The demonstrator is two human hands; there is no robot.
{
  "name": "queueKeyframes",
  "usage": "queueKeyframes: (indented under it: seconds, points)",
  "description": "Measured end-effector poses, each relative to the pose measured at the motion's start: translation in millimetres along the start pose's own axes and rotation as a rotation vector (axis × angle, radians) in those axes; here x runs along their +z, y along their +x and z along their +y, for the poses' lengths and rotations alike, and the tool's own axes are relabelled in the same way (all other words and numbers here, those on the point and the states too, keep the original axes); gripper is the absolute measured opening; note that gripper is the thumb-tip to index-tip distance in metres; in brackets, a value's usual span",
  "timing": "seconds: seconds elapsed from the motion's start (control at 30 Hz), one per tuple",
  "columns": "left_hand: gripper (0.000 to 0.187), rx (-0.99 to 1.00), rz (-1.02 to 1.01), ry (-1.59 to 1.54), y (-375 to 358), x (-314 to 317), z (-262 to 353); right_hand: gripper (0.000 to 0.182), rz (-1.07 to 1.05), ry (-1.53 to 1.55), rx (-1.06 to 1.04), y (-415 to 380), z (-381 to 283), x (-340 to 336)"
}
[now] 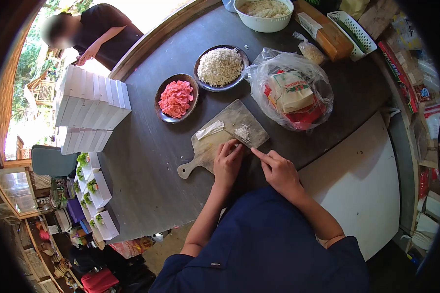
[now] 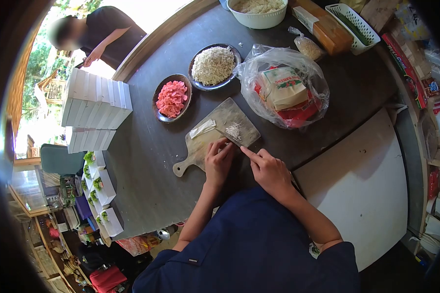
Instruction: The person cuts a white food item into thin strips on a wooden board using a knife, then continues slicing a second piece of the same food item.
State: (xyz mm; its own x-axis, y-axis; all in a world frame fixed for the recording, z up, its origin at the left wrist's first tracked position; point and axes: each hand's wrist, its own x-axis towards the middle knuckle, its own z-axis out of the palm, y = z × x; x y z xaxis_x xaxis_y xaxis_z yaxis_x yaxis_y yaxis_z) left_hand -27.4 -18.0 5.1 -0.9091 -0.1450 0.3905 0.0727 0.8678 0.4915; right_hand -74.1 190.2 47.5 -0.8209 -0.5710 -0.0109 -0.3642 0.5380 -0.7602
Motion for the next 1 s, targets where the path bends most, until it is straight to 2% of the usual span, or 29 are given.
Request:
queueKeyframes:
  seconds: [0.73,1.0]
  points:
    - [0.026,-0.015,0.005,-0.03,-1.5,-0.6,-0.3,0.053,0.016,0.03,-0.013,14.3,4.2,13.6]
    - [0.024,0.006,0.063,-0.015,2.2,-0.2,3.3,0.052,0.002,0.028,0.022,2.5,-5.6,-3.2]
